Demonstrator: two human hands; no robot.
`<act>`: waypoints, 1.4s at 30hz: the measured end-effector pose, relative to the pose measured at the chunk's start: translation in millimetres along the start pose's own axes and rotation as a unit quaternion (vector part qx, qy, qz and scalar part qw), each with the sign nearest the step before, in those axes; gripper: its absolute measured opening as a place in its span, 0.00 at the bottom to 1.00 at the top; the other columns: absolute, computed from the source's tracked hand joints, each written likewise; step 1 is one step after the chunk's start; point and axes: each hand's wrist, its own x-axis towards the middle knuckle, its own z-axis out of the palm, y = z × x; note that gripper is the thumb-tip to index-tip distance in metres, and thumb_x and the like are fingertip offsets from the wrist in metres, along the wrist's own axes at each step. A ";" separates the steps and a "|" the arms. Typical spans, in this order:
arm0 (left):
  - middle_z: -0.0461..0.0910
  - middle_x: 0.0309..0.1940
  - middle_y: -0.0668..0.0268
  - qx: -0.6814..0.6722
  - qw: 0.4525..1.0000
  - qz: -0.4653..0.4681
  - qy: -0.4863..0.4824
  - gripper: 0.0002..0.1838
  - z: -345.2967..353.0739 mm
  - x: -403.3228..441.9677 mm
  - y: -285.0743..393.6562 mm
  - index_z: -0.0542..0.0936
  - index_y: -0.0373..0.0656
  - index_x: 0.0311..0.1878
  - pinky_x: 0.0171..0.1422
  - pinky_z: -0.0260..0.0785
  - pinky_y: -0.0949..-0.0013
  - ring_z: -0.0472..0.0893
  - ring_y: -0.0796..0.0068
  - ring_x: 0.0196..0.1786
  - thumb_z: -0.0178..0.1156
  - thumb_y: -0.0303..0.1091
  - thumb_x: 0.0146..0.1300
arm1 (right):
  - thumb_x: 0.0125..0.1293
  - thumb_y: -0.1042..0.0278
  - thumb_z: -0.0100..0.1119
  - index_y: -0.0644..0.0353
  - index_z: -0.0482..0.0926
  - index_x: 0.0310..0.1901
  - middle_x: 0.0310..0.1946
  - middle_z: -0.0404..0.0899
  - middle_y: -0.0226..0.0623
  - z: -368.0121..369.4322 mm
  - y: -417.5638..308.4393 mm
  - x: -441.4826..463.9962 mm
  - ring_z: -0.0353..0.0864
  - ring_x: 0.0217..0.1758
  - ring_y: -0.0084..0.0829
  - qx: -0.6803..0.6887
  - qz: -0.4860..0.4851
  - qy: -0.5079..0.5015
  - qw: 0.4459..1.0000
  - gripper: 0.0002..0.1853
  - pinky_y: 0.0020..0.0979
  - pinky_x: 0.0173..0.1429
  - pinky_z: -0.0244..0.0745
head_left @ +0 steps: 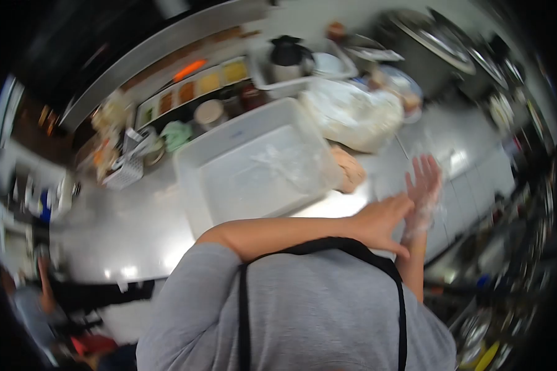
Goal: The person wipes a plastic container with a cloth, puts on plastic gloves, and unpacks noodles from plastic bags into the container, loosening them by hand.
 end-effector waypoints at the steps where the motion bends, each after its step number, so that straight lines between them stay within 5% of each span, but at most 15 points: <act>1: 0.68 0.42 0.54 0.023 0.999 -0.026 0.005 0.34 6.2 -0.9 -3.8 0.64 0.38 0.44 0.46 0.65 0.57 0.71 0.52 0.45 0.68 0.52 0.42 | 0.66 0.41 0.36 0.53 0.58 0.63 0.64 0.56 0.39 10.0 -0.9 -1.9 0.54 0.68 0.38 0.007 0.013 -0.016 1.000 0.31 0.47 0.67 0.46; 7: 0.71 0.36 0.59 0.016 0.993 -0.034 0.111 0.13 3.1 0.4 -33.6 0.67 0.39 0.39 0.41 0.67 0.58 0.74 0.53 0.39 0.56 0.35 0.55 | 0.67 0.48 0.41 0.57 0.61 0.61 0.60 0.62 0.39 -7.8 29.6 10.3 0.61 0.64 0.37 -0.056 0.075 -0.192 0.977 0.27 0.40 0.64 0.55; 8: 0.72 0.34 0.61 0.031 0.975 -0.019 0.218 0.07 -6.6 2.8 -35.8 0.68 0.41 0.37 0.39 0.68 0.58 0.75 0.54 0.37 0.52 0.30 0.57 | 0.67 0.51 0.42 0.59 0.63 0.60 0.58 0.64 0.39 -8.0 31.6 5.6 0.62 0.63 0.37 -0.096 0.053 -0.257 0.960 0.25 0.37 0.64 0.56; 13: 0.72 0.30 0.60 0.099 0.952 -0.014 0.289 0.07 -20.0 -12.4 -40.4 0.68 0.40 0.34 0.36 0.68 0.58 0.75 0.57 0.37 0.52 0.33 0.58 | 0.67 0.50 0.43 0.58 0.63 0.59 0.56 0.66 0.37 -5.0 49.7 3.5 0.62 0.61 0.35 -0.219 -0.016 -0.174 0.960 0.25 0.37 0.64 0.56; 19: 0.72 0.26 0.61 0.157 0.984 -0.009 0.084 0.10 -6.2 -36.5 -28.5 0.70 0.42 0.31 0.33 0.68 0.60 0.76 0.59 0.32 0.51 0.38 0.61 | 0.62 0.35 0.36 0.49 0.59 0.61 0.63 0.58 0.32 67.7 -5.6 2.2 0.51 0.68 0.37 -0.007 -0.046 -0.100 0.994 0.33 0.51 0.66 0.42; 22: 0.73 0.26 0.60 0.141 0.983 0.018 0.114 0.09 -3.3 -39.3 -26.3 0.70 0.41 0.32 0.33 0.69 0.59 0.76 0.58 0.32 0.50 0.37 0.61 | 0.58 0.30 0.36 0.47 0.59 0.61 0.68 0.49 0.28 84.7 -13.8 -0.7 0.49 0.68 0.38 0.054 0.031 -0.090 0.994 0.36 0.54 0.67 0.31; 25: 0.75 0.28 0.59 0.170 0.978 -0.052 0.107 0.08 -21.2 -41.1 -24.1 0.70 0.40 0.32 0.34 0.69 0.58 0.77 0.57 0.33 0.49 0.35 0.60 | 0.60 0.35 0.39 0.45 0.54 0.65 0.68 0.48 0.28 50.5 9.0 28.4 0.48 0.69 0.38 0.065 -0.022 -0.160 0.985 0.35 0.50 0.67 0.38; 28: 0.76 0.30 0.59 0.160 0.966 -0.077 0.188 0.09 -31.2 -43.0 -27.4 0.71 0.40 0.32 0.35 0.69 0.58 0.77 0.58 0.35 0.49 0.35 0.60 | 0.59 0.36 0.42 0.47 0.51 0.66 0.69 0.45 0.29 64.8 1.8 20.9 0.44 0.71 0.40 0.007 -0.050 -0.164 0.985 0.37 0.52 0.68 0.33; 31: 0.76 0.29 0.59 0.179 0.981 -0.051 0.056 0.09 -25.2 -46.7 -30.4 0.72 0.42 0.33 0.37 0.69 0.57 0.77 0.57 0.35 0.47 0.37 0.61 | 0.60 0.37 0.45 0.49 0.48 0.68 0.70 0.40 0.34 80.6 -2.6 17.6 0.35 0.73 0.40 -0.021 -0.103 -0.185 0.977 0.40 0.51 0.69 0.27; 33: 0.76 0.29 0.59 0.126 0.990 -0.046 -0.030 0.10 -18.0 -45.7 -22.2 0.73 0.44 0.33 0.38 0.68 0.56 0.77 0.58 0.36 0.47 0.38 0.61 | 0.60 0.38 0.46 0.48 0.46 0.68 0.71 0.38 0.37 93.2 -9.8 19.4 0.32 0.73 0.38 -0.166 -0.199 -0.137 0.956 0.40 0.44 0.71 0.27; 36: 0.75 0.30 0.62 0.192 0.980 -0.058 0.003 0.14 -33.5 -40.8 -20.1 0.73 0.44 0.32 0.42 0.66 0.55 0.75 0.59 0.39 0.48 0.45 0.61 | 0.63 0.46 0.48 0.54 0.49 0.67 0.69 0.43 0.39 92.7 -10.1 35.9 0.42 0.72 0.35 -0.145 -0.170 -0.061 0.973 0.37 0.37 0.72 0.33; 38: 0.74 0.38 0.60 0.224 0.963 -0.101 0.115 0.17 -62.0 -47.2 -27.4 0.75 0.43 0.32 0.44 0.65 0.53 0.74 0.58 0.43 0.52 0.50 0.58 | 0.64 0.51 0.49 0.56 0.50 0.67 0.69 0.47 0.38 89.9 -15.3 41.9 0.45 0.71 0.33 -0.140 -0.157 -0.022 0.977 0.35 0.36 0.72 0.36; 40: 0.71 0.44 0.58 0.387 0.861 -0.173 0.282 0.23 -82.7 -51.6 -56.1 0.72 0.45 0.45 0.50 0.61 0.53 0.73 0.58 0.43 0.55 0.54 0.54 | 0.64 0.53 0.50 0.56 0.58 0.64 0.65 0.55 0.39 82.2 -18.8 44.0 0.51 0.69 0.33 -0.121 -0.112 -0.072 0.984 0.30 0.35 0.71 0.41; 42: 0.66 0.50 0.57 0.414 0.815 -0.270 0.302 0.27 -101.5 -58.3 -91.6 0.67 0.45 0.53 0.48 0.64 0.55 0.73 0.57 0.44 0.60 0.47 0.53 | 0.64 0.54 0.51 0.56 0.60 0.63 0.64 0.57 0.39 87.9 -14.7 30.7 0.52 0.68 0.35 -0.154 -0.101 -0.108 0.977 0.28 0.37 0.70 0.42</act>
